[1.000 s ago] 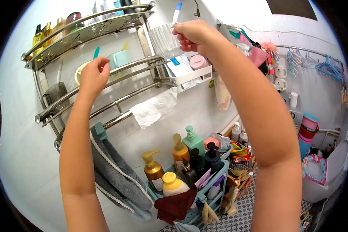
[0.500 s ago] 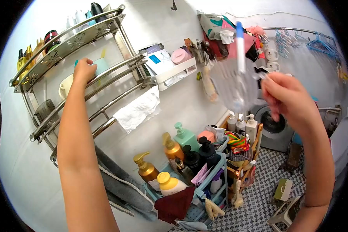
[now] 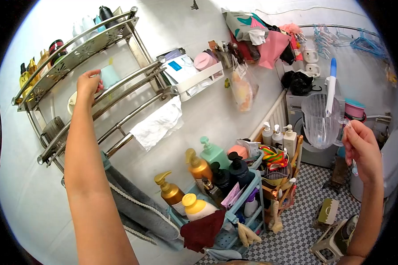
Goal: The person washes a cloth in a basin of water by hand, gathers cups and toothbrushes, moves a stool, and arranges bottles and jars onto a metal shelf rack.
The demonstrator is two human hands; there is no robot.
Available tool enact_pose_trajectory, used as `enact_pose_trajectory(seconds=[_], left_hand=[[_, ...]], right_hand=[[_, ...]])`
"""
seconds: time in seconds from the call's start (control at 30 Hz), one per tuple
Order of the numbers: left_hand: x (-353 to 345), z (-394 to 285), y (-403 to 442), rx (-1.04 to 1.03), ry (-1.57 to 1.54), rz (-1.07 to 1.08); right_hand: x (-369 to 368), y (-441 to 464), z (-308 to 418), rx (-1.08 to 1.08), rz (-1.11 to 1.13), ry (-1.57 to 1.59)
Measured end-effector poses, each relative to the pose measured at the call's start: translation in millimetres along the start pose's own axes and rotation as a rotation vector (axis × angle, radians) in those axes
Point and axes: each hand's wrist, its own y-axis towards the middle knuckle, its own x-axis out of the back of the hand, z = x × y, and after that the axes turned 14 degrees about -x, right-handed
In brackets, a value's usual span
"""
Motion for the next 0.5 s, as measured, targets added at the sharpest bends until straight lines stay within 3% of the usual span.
enact_pose_trajectory(seconds=[0.17, 0.5], left_hand=[[10.7, -9.4, -2.7, -0.143, 0.046, -0.031], [43.1, -44.6, -21.0, -0.470, -0.202, 0.049]], right_hand=[[1.4, 5.0, -6.7, -0.004, 0.022, 0.011], [-12.3, 4.3, -9.8, -0.036, 0.053, 0.013]])
